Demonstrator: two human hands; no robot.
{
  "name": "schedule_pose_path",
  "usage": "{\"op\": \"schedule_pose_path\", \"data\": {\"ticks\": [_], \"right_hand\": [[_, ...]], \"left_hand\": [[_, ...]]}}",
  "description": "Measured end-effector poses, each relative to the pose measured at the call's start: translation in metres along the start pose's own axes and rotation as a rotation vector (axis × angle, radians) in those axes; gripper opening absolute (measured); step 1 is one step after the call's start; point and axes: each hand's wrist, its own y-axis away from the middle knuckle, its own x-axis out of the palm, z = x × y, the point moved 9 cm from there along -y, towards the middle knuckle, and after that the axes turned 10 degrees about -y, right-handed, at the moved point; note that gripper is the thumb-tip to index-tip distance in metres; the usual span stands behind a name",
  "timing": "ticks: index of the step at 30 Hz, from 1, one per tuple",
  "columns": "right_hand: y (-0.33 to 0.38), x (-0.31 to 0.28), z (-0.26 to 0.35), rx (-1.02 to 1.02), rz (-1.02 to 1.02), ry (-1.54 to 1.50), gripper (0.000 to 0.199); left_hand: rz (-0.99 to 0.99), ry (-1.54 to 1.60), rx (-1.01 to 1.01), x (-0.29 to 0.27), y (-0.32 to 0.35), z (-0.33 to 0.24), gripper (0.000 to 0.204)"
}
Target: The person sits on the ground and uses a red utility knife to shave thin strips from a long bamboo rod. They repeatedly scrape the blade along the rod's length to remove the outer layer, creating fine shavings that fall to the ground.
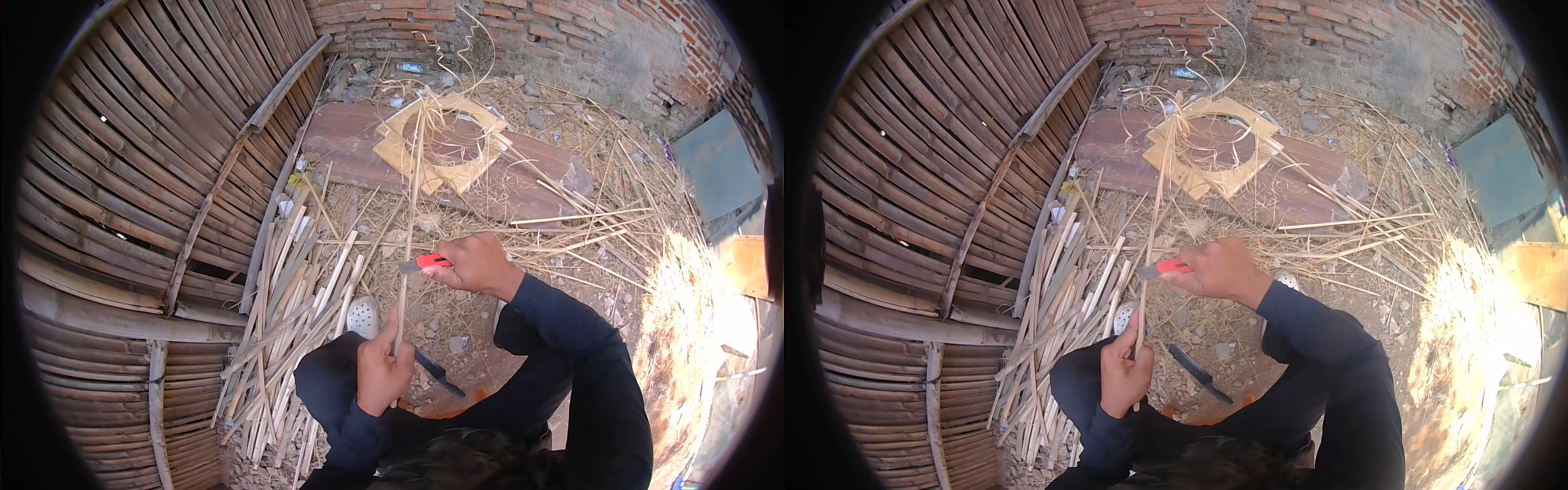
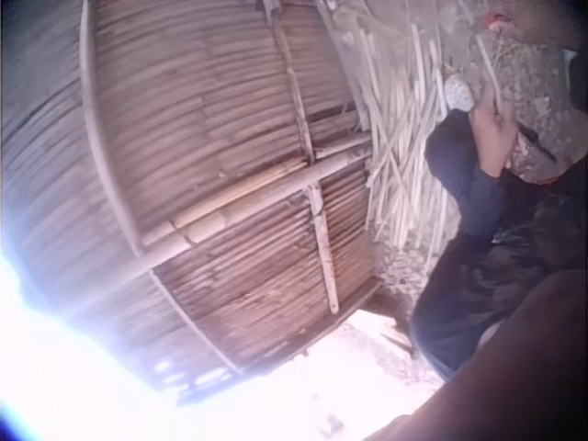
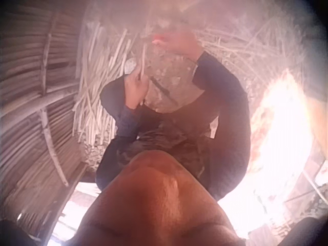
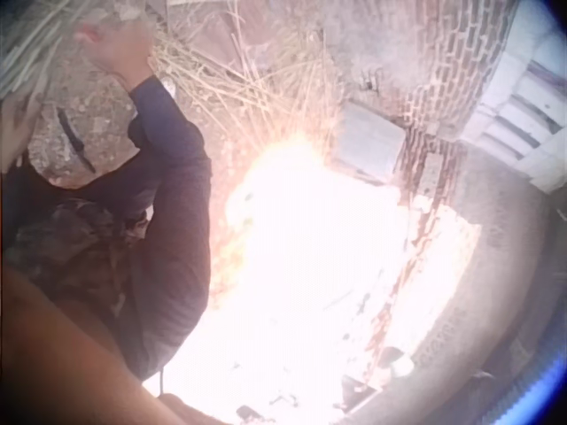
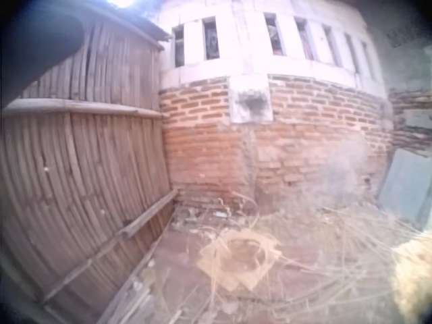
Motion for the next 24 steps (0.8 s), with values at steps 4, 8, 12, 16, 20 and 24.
{"op": "schedule_pose_path", "data": {"ticks": [4, 8, 12, 16, 20, 24], "right_hand": [[0.014, 0.018, 0.027, -0.055, 0.132, -0.045, 0.053], [0.000, 0.011, 0.017, -0.124, 0.057, -0.012, 0.054], [-0.011, 0.005, -0.005, -0.037, -0.009, 0.083, 0.053], [-0.007, 0.002, -0.020, 0.061, -0.052, 0.023, 0.054], [0.008, 0.011, 0.011, -0.045, 0.060, -0.010, 0.054], [-0.010, -0.010, -0.032, -0.056, -0.040, 0.094, 0.054]], "left_hand": [[-0.086, -0.153, 0.129, -0.006, 0.001, 0.001, 0.051], [-0.139, -0.205, 0.166, -0.009, -0.004, -0.003, 0.051], [-0.143, -0.196, 0.190, -0.008, -0.005, 0.006, 0.051], [-0.095, -0.113, 0.152, -0.004, -0.001, 0.000, 0.051], [-0.048, -0.061, 0.150, 0.000, -0.001, 0.002, 0.051], [-0.041, -0.047, 0.191, 0.004, 0.002, 0.004, 0.051]]}}
